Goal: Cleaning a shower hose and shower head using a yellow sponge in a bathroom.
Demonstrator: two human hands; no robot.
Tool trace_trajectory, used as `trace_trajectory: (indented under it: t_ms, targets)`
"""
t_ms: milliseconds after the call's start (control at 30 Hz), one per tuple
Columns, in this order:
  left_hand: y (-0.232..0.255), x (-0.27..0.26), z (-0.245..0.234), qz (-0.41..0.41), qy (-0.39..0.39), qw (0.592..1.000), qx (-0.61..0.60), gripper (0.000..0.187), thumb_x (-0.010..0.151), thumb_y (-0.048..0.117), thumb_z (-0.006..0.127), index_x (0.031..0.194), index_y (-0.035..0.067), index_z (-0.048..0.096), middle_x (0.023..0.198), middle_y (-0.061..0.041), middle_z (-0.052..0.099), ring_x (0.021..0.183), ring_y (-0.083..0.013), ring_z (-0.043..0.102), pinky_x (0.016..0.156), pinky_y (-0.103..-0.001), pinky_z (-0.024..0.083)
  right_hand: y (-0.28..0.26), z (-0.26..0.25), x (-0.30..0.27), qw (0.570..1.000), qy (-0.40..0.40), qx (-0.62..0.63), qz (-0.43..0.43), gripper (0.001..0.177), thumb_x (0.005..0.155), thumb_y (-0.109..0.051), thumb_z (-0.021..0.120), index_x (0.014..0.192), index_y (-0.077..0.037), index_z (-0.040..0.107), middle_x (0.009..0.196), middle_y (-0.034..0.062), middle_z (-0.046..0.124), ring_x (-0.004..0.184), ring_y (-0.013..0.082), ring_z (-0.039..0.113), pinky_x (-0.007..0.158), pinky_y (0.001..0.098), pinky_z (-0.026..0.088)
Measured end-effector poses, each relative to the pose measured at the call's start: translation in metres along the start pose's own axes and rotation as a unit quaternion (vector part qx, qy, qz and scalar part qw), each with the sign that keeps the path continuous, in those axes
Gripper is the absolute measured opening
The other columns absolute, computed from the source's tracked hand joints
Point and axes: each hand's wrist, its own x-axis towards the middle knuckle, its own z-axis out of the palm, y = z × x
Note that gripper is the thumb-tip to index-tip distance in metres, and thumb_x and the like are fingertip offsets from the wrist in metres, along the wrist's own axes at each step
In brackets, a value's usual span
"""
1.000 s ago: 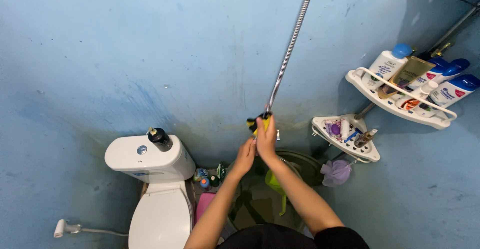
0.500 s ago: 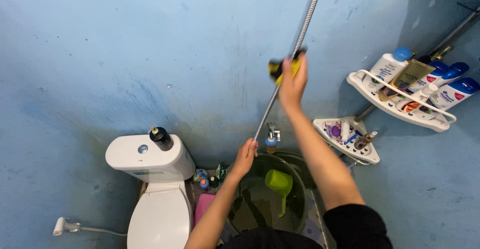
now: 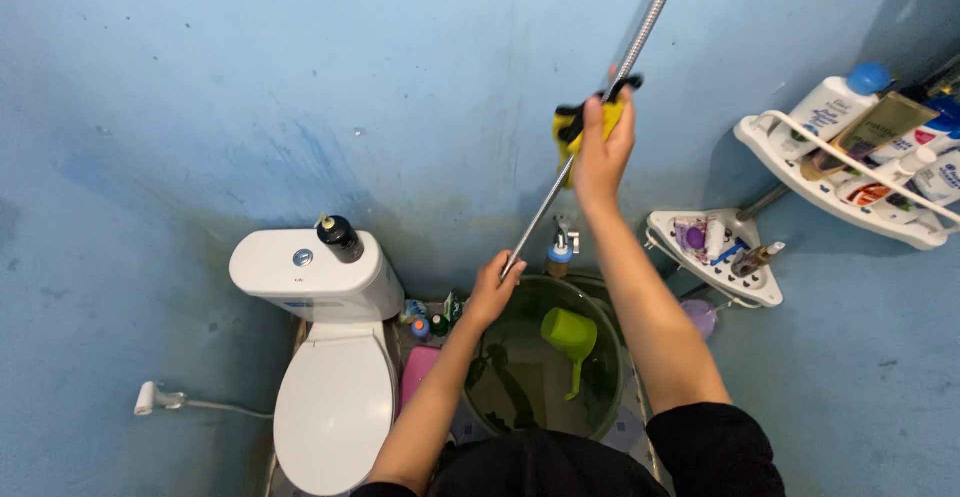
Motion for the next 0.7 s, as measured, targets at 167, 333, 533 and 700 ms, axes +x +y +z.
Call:
trace_trajectory:
  t_ms: [167,333,533,700]
  targets:
    - [-0.031,-0.019,-0.011,-0.045,-0.014,0.999,0.013,0.023,0.101,0.025,0.065,0.094,0.003,0.06,0.07,-0.006,0.063,0.064,-0.0145,0.062,0.062,-0.031,0.05,0.014,0.011,-0.075,0.996,0.002,0.051,0.069,0.047,0.111,-0.017,0.058,0.154,-0.005,0.046,0.104,-0.0037,0.056,0.09,0.0047,0.052,0.081,0.021,0.047]
    - [-0.062,-0.048,-0.028,-0.039,-0.027,0.999,-0.003,0.023,0.1,0.023,0.067,0.096,0.002,0.058,0.071,-0.008,0.061,0.067,-0.0144,0.065,0.063,-0.032,0.051,0.029,0.017,-0.136,0.994,0.002,0.021,0.111,0.046,0.111,-0.014,0.057,0.155,-0.006,0.045,0.101,-0.0035,0.056,0.087,0.0047,0.053,0.079,0.0205,0.047]
    - [-0.058,-0.071,-0.049,0.019,-0.015,0.998,0.065,0.019,0.099,0.019,0.068,0.096,0.001,0.061,0.075,-0.013,0.063,0.07,-0.0215,0.059,0.065,-0.037,0.046,0.049,0.029,-0.207,0.986,-0.006,0.028,0.163,0.049,0.107,-0.012,0.057,0.153,-0.005,0.043,0.103,-0.002,0.056,0.089,0.0055,0.059,0.081,0.022,0.053]
    - [-0.052,-0.089,-0.063,-0.053,-0.032,0.998,0.032,0.021,0.099,0.018,0.067,0.103,0.0,0.058,0.081,-0.017,0.06,0.069,-0.0305,0.055,0.065,-0.041,0.047,0.047,0.041,-0.262,0.98,-0.059,-0.001,0.19,0.05,0.106,-0.014,0.057,0.154,-0.006,0.044,0.094,-0.0043,0.058,0.078,0.0053,0.056,0.069,0.0206,0.05]
